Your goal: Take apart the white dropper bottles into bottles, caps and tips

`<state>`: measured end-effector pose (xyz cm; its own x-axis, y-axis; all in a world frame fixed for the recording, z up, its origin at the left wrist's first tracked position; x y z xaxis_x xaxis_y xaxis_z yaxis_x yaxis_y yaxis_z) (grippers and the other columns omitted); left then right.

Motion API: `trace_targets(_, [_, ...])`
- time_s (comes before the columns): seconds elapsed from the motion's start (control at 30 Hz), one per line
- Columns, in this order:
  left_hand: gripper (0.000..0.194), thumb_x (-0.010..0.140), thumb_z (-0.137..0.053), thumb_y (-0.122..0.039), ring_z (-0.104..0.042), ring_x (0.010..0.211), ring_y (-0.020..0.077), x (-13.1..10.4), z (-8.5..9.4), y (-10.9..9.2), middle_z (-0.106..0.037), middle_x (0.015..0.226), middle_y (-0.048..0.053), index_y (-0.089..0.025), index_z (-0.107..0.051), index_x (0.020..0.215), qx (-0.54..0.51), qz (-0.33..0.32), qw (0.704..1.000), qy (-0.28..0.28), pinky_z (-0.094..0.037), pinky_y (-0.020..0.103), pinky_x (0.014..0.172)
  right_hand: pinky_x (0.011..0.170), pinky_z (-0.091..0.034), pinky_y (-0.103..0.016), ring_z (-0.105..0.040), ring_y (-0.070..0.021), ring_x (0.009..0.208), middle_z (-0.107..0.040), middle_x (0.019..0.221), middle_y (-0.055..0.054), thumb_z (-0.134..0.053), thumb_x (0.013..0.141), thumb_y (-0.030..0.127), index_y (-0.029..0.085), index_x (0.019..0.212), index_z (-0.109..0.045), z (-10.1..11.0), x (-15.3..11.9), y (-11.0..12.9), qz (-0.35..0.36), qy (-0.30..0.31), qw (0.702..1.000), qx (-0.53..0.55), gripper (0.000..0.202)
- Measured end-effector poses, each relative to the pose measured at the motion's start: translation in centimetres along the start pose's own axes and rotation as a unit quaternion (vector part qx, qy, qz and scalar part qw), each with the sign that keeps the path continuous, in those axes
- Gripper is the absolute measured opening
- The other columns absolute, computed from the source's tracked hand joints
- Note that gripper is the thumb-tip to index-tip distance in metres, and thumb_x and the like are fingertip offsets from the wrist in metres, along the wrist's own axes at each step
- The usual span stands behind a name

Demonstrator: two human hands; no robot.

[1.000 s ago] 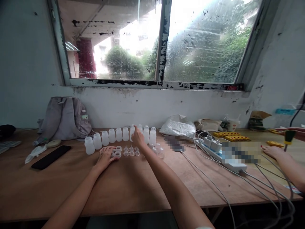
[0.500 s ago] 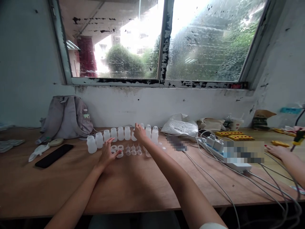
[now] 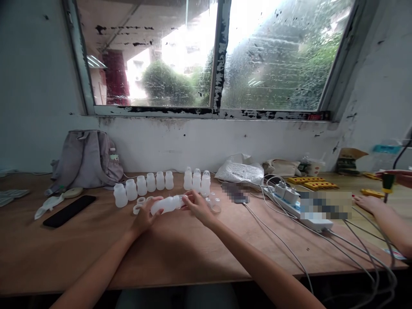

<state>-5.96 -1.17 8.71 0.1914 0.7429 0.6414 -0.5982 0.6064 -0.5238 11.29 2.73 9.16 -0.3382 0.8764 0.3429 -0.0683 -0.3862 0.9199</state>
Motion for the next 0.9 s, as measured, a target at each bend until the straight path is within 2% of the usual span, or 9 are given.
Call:
trace_targets(0.17, [0.025, 0.075, -0.048, -0.037, -0.05, 0.062, 0.0139, 0.0, -1.6, 0.7, -0.056, 0.076, 0.002, -0.019, -0.051, 0.091, -0.091, 0.058, 0.993, 0.047, -0.039, 0.024, 0.058, 0.068, -0.051, -0.034, -0.058, -0.0142, 0.067, -0.057, 0.068, -0.001, -0.059, 0.066, 0.047, 0.017, 0.072, -0.048, 0.9, -0.9, -2.8, -0.073, -0.01, 0.993, 0.095, 0.033])
trace_targets(0.3, [0.024, 0.075, -0.045, -0.039, -0.048, 0.056, 0.0112, 0.0, -3.0, 1.6, -0.052, 0.066, -0.001, -0.018, -0.052, 0.082, -0.175, 0.114, 0.974, 0.085, -0.035, 0.021, 0.05, 0.07, -0.05, -0.035, -0.058, -0.014, 0.066, -0.057, 0.068, -0.001, -0.059, 0.068, 0.045, 0.017, 0.073, -0.049, 1.2, -1.3, -3.3, -0.083, -0.002, 0.991, 0.109, 0.031])
trace_targets(0.4, [0.028, 0.074, -0.043, -0.044, -0.044, 0.047, 0.0089, -0.3, -4.3, 2.2, -0.047, 0.059, -0.003, -0.017, -0.05, 0.077, -0.26, 0.172, 0.943, 0.12, -0.028, 0.017, 0.038, 0.072, -0.049, -0.034, -0.057, -0.0142, 0.071, -0.057, 0.072, -0.001, -0.059, 0.069, 0.043, 0.017, 0.078, -0.05, 0.9, -1.9, -2.6, -0.062, 0.015, 0.993, 0.098, 0.029])
trace_targets(0.53, [0.037, 0.075, -0.034, -0.048, -0.034, 0.033, 0.0062, -1.3, -6.1, 3.0, -0.047, 0.049, -0.003, -0.015, -0.049, 0.077, -0.375, 0.253, 0.872, 0.188, -0.017, 0.016, 0.031, 0.07, -0.046, -0.031, -0.056, -0.0142, 0.075, -0.057, 0.078, -0.002, -0.057, 0.071, 0.042, 0.017, 0.085, -0.049, 1.3, -2.3, -0.7, 0.016, 0.037, 0.999, 0.018, 0.03])
trace_targets(0.6, [0.042, 0.076, -0.03, -0.05, -0.032, 0.031, 0.0059, -1.7, -6.3, 3.5, -0.048, 0.046, -0.002, -0.014, -0.05, 0.077, -0.423, 0.279, 0.839, 0.195, -0.016, 0.017, 0.031, 0.07, -0.045, -0.03, -0.055, -0.0145, 0.077, -0.057, 0.083, -0.003, -0.057, 0.071, 0.04, 0.018, 0.089, -0.048, 3.1, -2.2, 0.5, 0.071, 0.012, 0.996, -0.044, 0.03])
trace_targets(0.7, [0.043, 0.075, -0.032, -0.051, -0.034, 0.033, 0.0057, -1.7, -5.4, 4.7, -0.05, 0.048, -0.001, -0.013, -0.051, 0.078, -0.459, 0.294, 0.826, 0.145, -0.019, 0.017, 0.033, 0.067, -0.045, -0.029, -0.056, -0.0156, 0.075, -0.058, 0.081, -0.004, -0.055, 0.071, 0.04, 0.019, 0.089, -0.049, 7.4, -2.2, 1.6, 0.097, -0.069, 0.981, -0.155, 0.029])
trace_targets(0.73, [0.042, 0.075, -0.034, -0.051, -0.034, 0.034, 0.0054, -1.6, -5.0, 5.1, -0.051, 0.05, -0.001, -0.013, -0.051, 0.079, -0.461, 0.296, 0.827, 0.125, -0.02, 0.017, 0.033, 0.065, -0.045, -0.029, -0.056, -0.016, 0.072, -0.059, 0.079, -0.004, -0.055, 0.071, 0.041, 0.019, 0.088, -0.051, 8.8, -2.2, 1.6, 0.084, -0.095, 0.97, -0.207, 0.028])
trace_targets(0.8, [0.041, 0.075, -0.035, -0.051, -0.035, 0.036, 0.005, -1.5, -4.5, 5.4, -0.053, 0.054, 0.0, -0.014, -0.051, 0.081, -0.457, 0.3, 0.832, 0.095, -0.02, 0.016, 0.034, 0.06, -0.044, -0.029, -0.057, -0.0169, 0.068, -0.06, 0.08, -0.005, -0.054, 0.071, 0.041, 0.019, 0.085, -0.054, 10.9, -2.5, 1.0, 0.034, -0.106, 0.948, -0.297, 0.026])
trace_targets(0.9, [0.04, 0.075, -0.038, -0.051, -0.038, 0.038, 0.0053, -1.3, -4.2, 5.1, -0.054, 0.062, 0.0, -0.015, -0.05, 0.087, -0.443, 0.291, 0.844, 0.08, -0.021, 0.016, 0.034, 0.06, -0.043, -0.029, -0.057, -0.0169, 0.065, -0.062, 0.085, -0.006, -0.053, 0.068, 0.033, 0.02, 0.084, -0.057, 12.5, -3.3, -0.5, -0.025, -0.092, 0.914, -0.393, 0.021])
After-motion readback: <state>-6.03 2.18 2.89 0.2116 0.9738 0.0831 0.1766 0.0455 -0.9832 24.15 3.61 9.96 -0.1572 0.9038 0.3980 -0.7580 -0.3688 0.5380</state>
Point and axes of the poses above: each hand's wrist, its own x-axis towards the middle knuckle, its own z-axis out of the back of the hand, y = z × x, the point moved 8 cm from there along x, towards the middle knuckle
